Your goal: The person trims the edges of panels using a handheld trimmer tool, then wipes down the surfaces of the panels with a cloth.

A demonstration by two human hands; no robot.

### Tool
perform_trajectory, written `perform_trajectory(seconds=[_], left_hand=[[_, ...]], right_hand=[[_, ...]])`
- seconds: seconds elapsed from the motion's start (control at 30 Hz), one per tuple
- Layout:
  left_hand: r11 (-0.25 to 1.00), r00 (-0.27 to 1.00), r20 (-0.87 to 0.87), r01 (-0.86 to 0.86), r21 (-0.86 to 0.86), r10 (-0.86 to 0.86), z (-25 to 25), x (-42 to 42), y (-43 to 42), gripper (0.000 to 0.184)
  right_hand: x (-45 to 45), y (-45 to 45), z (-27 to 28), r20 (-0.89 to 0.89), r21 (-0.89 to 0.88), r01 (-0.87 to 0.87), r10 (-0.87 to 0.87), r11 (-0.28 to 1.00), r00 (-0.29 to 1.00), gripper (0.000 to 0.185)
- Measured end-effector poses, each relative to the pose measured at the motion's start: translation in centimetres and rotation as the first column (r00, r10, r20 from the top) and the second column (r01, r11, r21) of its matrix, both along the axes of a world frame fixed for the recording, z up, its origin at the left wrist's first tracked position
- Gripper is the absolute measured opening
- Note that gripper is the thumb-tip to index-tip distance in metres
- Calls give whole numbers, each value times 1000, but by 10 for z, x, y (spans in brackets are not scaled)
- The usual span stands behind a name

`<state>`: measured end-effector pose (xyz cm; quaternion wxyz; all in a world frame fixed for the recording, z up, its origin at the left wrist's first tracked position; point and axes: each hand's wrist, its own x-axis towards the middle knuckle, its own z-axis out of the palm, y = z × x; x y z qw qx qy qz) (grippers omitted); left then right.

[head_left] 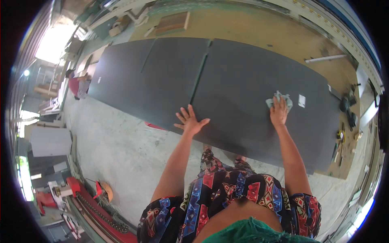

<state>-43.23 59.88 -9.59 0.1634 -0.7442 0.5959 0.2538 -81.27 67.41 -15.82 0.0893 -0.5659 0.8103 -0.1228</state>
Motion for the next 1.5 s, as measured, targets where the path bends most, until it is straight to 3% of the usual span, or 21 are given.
perform_trajectory(seconds=[0.07,0.1,0.17,0.3,0.37,0.4,0.43,0.47,0.53,0.57,0.6,0.63,0.7,0.73,0.8,0.9,0.93,1.0,1.2,1.37,1.5], left_hand=[[1000,1000,-28,14,-2,-14,6,-17,8,123],[1000,999,-36,10,-3,-10,15,-25,12,122],[1000,997,-69,24,14,-23,26,-37,21,122],[999,957,-289,-18,-33,8,36,-55,45,120],[998,923,-385,-33,-53,10,54,-51,45,118],[996,852,-520,-87,-27,60,70,-53,47,113],[991,757,-645,-134,6,106,83,-51,49,107],[990,755,-646,-142,6,112,77,-43,48,107],[895,538,-843,-362,-259,-27,55,-22,44,96],[873,723,-691,-334,-355,-5,66,9,36,93],[843,856,-516,-286,-456,11,86,24,28,89],[811,892,-443,-319,-491,83,83,41,21,90],[778,908,-338,-394,-489,248,81,74,6,92],[774,893,-298,-443,-453,336,84,85,-2,94],[793,856,-301,-507,-337,420,71,118,-19,95],[800,792,-334,-580,-155,510,74,127,-27,99],[816,815,-332,-549,-180,475,69,126,-25,103],[829,834,-333,-520,-204,441,62,128,-22,107],[898,876,-318,-420,-132,363,59,152,-17,112],[928,886,-343,-361,-87,312,59,135,2,115],[934,874,-375,-354,-54,310,70,110,17,116]], right_hand=[[-4,-16,7,-8,59,229,-229,972,973,48],[-5,-23,10,-3,47,197,-197,979,980,48],[-2,-32,10,-39,85,362,-360,928,932,46],[24,-50,24,4,-66,233,-234,970,972,44],[50,-60,38,-31,-146,23,-28,989,999,44],[65,-64,47,9,-271,-58,63,961,998,43],[80,-67,58,-1,-271,-69,72,960,997,43],[96,-71,66,133,-308,-119,167,944,977,42],[135,-73,85,354,-393,-153,303,907,885,38],[175,-75,91,459,-412,-135,333,901,824,36],[193,-74,111,399,-469,-264,469,843,788,35],[210,-68,125,335,-512,-384,591,768,734,35],[243,-46,126,300,-467,-614,767,637,568,36],[253,-37,133,297,-460,-618,766,638,570,36],[281,-31,134,228,-202,-843,861,499,455,34],[272,-61,139,155,-162,-906,917,391,368,35],[266,-76,139,155,-157,-906,916,394,371,35],[251,-113,142,28,33,-828,828,560,560,39],[204,-242,92,-35,153,-433,443,888,896,45],[144,-298,75,-64,189,-161,176,969,982,51],[120,-319,88,-57,244,-66,82,967,995,54]])
